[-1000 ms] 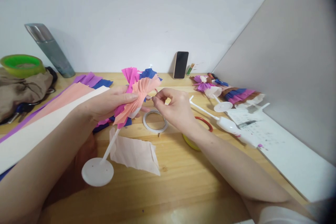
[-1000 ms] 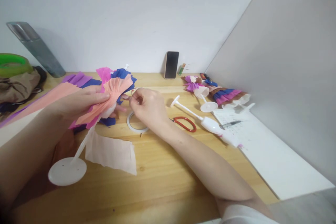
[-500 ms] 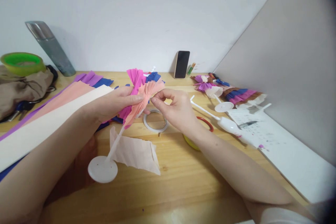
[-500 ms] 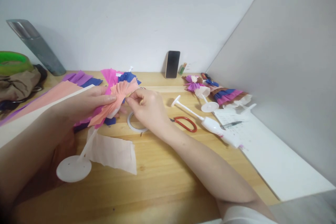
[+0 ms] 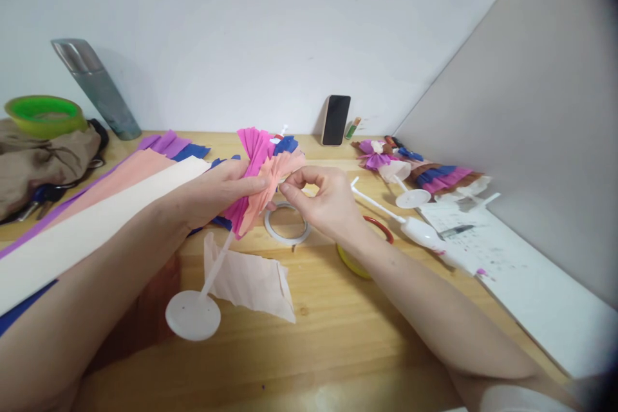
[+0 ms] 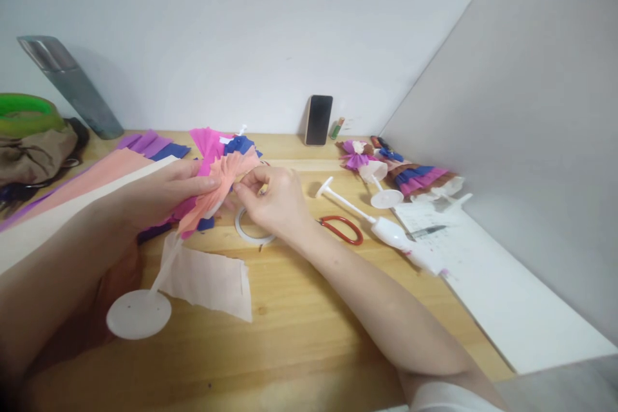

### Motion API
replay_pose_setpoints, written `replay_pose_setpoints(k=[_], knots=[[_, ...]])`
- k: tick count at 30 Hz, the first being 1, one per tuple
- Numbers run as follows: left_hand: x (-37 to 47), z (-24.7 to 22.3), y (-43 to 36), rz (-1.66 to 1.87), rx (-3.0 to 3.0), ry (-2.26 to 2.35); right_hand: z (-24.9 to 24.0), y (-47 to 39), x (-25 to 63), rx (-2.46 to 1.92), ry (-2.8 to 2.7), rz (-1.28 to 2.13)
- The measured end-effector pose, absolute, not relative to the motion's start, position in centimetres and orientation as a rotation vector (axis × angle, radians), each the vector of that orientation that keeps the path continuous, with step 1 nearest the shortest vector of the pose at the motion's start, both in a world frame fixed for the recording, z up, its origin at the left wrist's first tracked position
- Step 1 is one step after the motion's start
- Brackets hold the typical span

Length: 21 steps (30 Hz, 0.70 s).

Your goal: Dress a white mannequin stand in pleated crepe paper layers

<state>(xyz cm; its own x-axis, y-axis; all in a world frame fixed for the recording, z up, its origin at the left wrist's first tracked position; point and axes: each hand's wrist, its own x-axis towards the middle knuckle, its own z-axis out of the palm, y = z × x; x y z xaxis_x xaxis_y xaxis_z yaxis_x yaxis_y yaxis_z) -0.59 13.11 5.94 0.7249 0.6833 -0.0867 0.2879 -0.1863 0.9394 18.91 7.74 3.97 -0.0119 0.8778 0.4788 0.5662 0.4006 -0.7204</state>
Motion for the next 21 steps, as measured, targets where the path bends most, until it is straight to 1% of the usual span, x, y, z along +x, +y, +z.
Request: replay_pose_setpoints(k=[5, 14, 21], knots=[[-0.6, 6.1, 13.0, 0.377, 1.685, 0.842, 3.8, 8.0, 19.2, -1.248, -1.704, 0.429], [0.2, 6.5, 12.6, 0.416, 1.678, 0.86, 2.9, 8.6, 19.4, -1.199, -1.746, 0.497], [0.2, 6.5, 12.6, 0.419, 1.68, 0.944, 3.0, 8.4, 19.6, -1.28, -1.829, 0.527]])
